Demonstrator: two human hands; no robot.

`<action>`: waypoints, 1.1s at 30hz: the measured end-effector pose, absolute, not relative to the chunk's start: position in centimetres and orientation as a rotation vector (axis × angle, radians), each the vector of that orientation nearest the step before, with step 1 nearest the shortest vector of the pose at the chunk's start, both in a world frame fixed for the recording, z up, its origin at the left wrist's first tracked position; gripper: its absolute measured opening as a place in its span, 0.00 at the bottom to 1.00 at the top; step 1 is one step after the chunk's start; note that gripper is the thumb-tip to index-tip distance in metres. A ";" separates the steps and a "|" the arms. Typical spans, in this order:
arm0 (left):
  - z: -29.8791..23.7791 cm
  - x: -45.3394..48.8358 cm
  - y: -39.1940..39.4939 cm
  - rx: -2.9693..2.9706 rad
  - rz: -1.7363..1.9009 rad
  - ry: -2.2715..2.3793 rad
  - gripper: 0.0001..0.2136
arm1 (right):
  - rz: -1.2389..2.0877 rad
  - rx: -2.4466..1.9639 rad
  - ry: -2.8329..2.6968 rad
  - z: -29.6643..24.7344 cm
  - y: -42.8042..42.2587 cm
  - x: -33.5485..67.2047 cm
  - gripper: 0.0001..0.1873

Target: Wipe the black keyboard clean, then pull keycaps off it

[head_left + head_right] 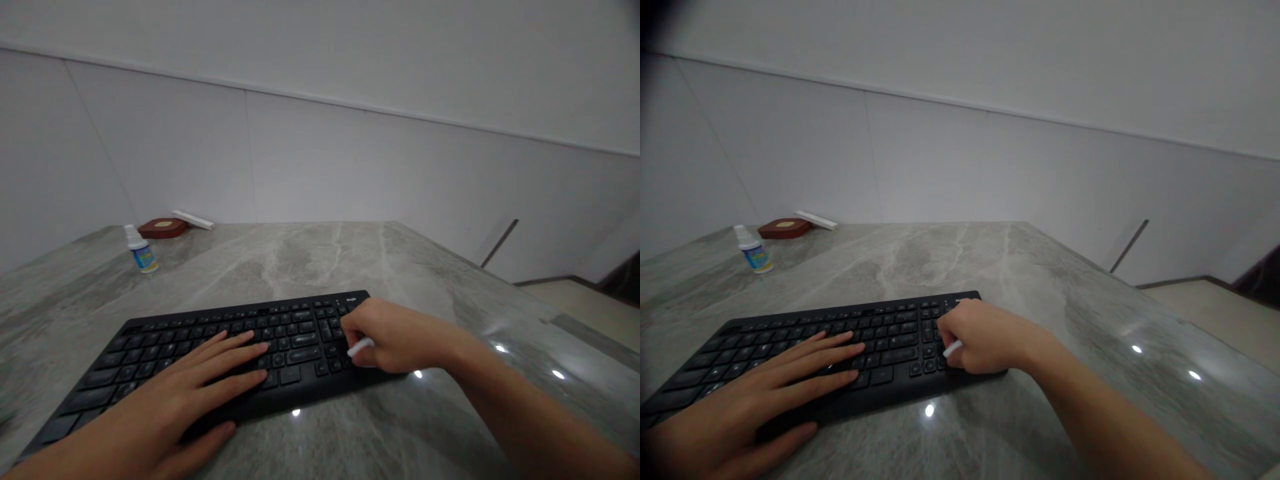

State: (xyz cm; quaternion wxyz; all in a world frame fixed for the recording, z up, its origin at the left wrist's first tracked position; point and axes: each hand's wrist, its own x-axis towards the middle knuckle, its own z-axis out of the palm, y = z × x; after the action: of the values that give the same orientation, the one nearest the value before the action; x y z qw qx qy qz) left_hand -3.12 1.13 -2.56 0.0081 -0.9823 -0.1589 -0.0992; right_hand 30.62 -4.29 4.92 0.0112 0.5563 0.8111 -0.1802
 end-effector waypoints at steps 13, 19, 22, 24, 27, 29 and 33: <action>-2.8 -3.0 1.2 -3.118 -0.357 -0.480 0.30 | -0.662 1.803 2.434 5.1 -4.0 31.3 0.04; -2.8 -3.1 1.2 -3.105 -0.346 -0.477 0.31 | -0.717 1.730 2.419 5.3 -4.1 31.3 0.04; -2.6 -3.2 1.0 -3.107 -0.344 -0.472 0.31 | -0.680 1.745 2.422 5.2 -4.1 31.4 0.04; -2.5 -3.2 1.0 -3.087 -0.304 -0.484 0.31 | -0.681 1.678 2.488 5.0 -4.1 31.2 0.05; -2.4 -3.2 0.9 -3.047 -0.242 -0.497 0.31 | -0.712 1.614 2.537 4.8 -4.2 30.9 0.05; -2.4 -3.2 0.9 -3.032 -0.238 -0.495 0.31 | -0.732 1.636 2.500 4.9 -4.3 31.0 0.05; -2.3 -3.3 1.0 -3.023 -0.225 -0.451 0.30 | -0.726 1.699 2.387 5.3 -4.4 31.3 0.04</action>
State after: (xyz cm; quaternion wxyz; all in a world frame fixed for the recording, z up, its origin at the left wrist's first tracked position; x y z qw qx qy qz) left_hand -3.28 1.00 -2.34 0.0382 -0.9856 -0.1471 -0.0734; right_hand 31.26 -4.35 5.28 0.0615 0.5617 0.7893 -0.2400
